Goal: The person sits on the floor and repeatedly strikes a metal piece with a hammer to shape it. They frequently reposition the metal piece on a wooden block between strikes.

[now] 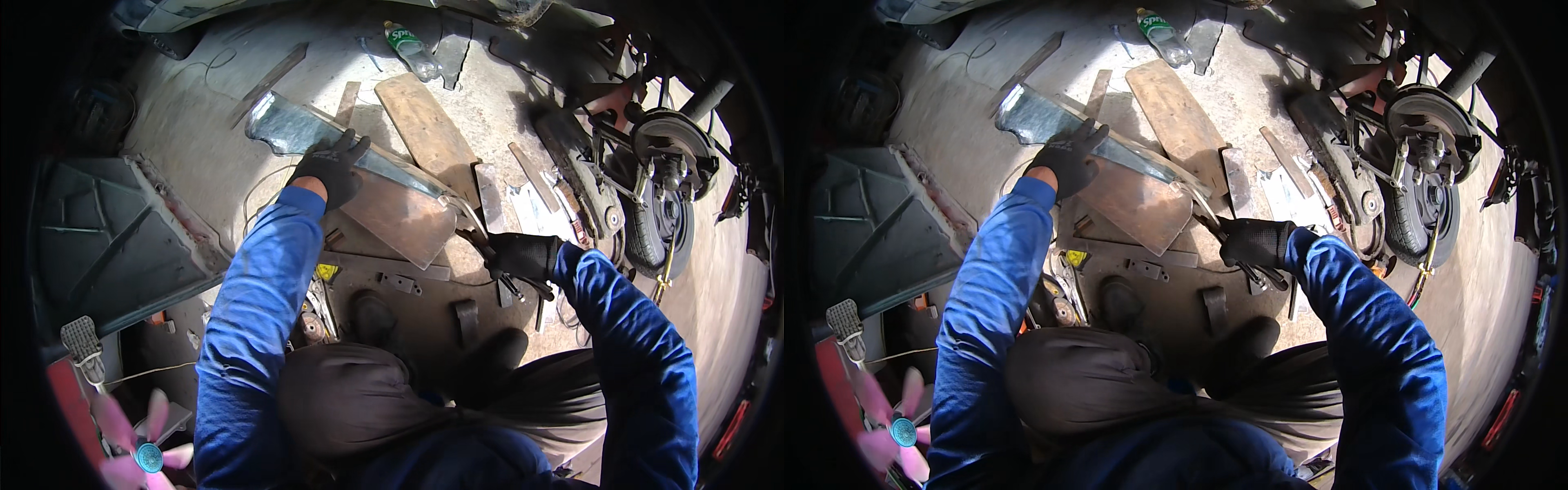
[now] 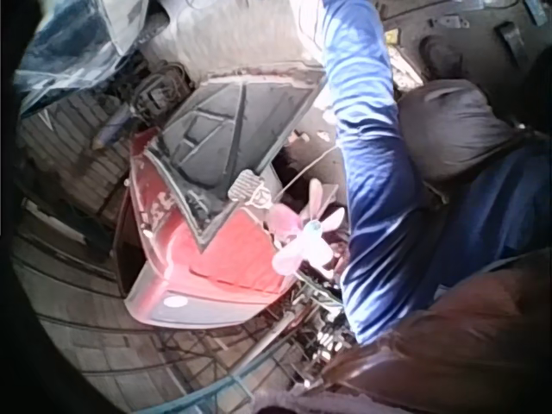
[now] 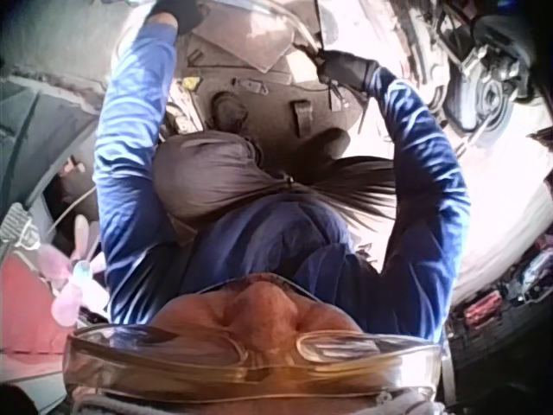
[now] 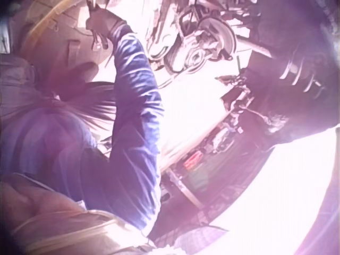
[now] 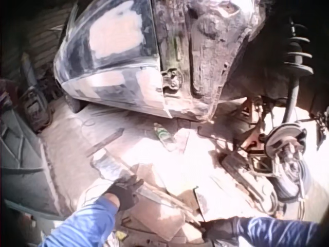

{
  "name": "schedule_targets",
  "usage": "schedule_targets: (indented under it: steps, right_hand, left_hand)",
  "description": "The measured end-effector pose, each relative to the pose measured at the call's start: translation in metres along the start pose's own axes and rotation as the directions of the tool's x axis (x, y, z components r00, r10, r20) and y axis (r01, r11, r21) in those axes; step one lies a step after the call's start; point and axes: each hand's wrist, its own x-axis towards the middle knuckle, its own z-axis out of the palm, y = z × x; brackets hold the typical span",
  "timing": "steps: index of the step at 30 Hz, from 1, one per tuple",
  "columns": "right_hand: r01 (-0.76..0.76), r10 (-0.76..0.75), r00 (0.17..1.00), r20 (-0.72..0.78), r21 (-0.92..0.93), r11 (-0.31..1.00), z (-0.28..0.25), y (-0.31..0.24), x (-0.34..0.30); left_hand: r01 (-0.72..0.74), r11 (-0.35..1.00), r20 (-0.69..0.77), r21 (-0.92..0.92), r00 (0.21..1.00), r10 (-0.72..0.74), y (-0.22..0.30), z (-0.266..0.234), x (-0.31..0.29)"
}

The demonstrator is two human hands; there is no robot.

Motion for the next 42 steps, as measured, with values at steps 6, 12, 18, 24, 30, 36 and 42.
schedule_targets:
  steps: [6,12,18,24,30,36,42]
  right_hand:
    - [0.096,-0.093,0.995,0.026,-0.152,0.984,0.007,0.003,0.015]
    - [-0.154,0.158,0.987,0.012,-0.160,0.975,0.042,0.037,-0.034]
    - [-0.085,0.122,0.987,0.102,-0.315,0.945,0.073,0.024,-0.095]
    - [0.383,-0.385,0.919,0.084,0.038,0.923,0.130,-0.026,-0.049]
    - [0.519,-0.523,0.853,0.003,-0.125,0.846,0.162,-0.052,-0.003]
    - [0.252,-0.258,0.966,-0.024,0.316,0.914,0.137,-0.029,-0.046]
    - [0.025,-0.013,0.999,-0.043,0.303,0.953,0.134,0.049,-0.066]
  left_hand:
    - [0.023,0.999,0.002,0.034,1.000,-0.023,0.003,-0.007,0.003]
    - [0.070,0.996,0.080,0.061,0.994,-0.074,0.003,-0.011,0.006]
    - [0.042,0.998,0.096,0.038,0.994,-0.046,-0.002,-0.008,0.013]
    - [0.063,0.993,0.186,0.096,0.979,-0.080,0.000,-0.012,0.017]
    - [0.067,0.991,0.117,0.117,0.990,-0.081,0.003,-0.012,0.011]
    - [0.065,0.990,0.165,0.122,0.983,-0.085,0.002,-0.013,0.013]
    - [0.055,0.992,0.069,0.112,0.996,-0.063,0.004,-0.010,0.003]
